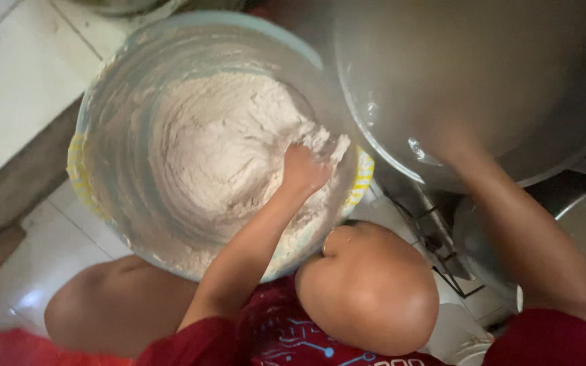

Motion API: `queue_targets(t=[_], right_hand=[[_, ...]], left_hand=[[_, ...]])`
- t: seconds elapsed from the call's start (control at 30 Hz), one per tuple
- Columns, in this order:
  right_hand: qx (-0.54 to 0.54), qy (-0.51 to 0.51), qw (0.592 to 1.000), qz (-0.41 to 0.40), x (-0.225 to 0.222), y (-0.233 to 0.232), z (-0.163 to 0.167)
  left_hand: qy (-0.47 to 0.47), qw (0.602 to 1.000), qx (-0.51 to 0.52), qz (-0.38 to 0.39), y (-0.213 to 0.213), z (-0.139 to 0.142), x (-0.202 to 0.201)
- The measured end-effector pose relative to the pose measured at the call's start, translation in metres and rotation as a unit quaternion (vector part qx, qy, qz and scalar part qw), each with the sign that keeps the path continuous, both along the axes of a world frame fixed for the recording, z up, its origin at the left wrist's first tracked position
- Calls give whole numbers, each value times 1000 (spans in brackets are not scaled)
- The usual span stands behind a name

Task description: The person kneads a large mass of dough in a blue basin and repeatedly scoops small portions to wash in a metal bowl of water, squeezing the dough and returning it to the basin. The water becomes progressively cloudy as the process continues.

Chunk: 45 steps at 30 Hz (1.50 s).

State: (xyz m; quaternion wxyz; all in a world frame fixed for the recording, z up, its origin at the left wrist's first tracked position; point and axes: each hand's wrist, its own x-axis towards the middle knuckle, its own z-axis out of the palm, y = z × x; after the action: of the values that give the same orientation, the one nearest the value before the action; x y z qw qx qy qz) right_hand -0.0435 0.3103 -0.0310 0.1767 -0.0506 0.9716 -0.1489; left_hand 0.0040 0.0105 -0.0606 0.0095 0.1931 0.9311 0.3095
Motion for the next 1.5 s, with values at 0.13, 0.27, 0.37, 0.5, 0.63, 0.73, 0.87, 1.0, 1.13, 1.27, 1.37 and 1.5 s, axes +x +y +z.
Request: queue_targets(t=[0.13,0.27,0.37,0.5,0.63,0.73,0.87,1.0,1.13,1.27,1.37,1.5], right_hand=[[-130,-62,983,-113,28,-17,66],[-287,-72,955,-37,59,-48,116],[-271,-58,961,-19,68,-78,136],[-301,-65,951,-9,64,-95,151],[-251,-248,930,-106,57,-78,135],[-244,-119,962,-37,57,-46,105],[-33,-18,996,80,37,-15,54],[42,-49,997,34,29,1,56],[-144,-118,978,-96,54,-18,99],[-239,-51,970,0,73,-68,125],[-272,-71,960,-7,72,-86,138],[-332,-200,918,-81,60,-89,141]], left_hand=[[-49,986,112,110,7,10,-1],[132,990,35,36,10,15,4],[29,989,120,86,16,17,5],[-141,972,127,136,20,22,3],[-129,959,203,149,12,27,-3],[-218,954,-116,170,7,25,-7],[-113,978,9,176,10,14,-1],[-63,971,152,175,16,4,10],[-116,944,277,141,17,3,13],[-88,956,245,133,18,8,13],[-87,970,187,129,20,17,11],[-148,979,18,139,8,31,-10]])
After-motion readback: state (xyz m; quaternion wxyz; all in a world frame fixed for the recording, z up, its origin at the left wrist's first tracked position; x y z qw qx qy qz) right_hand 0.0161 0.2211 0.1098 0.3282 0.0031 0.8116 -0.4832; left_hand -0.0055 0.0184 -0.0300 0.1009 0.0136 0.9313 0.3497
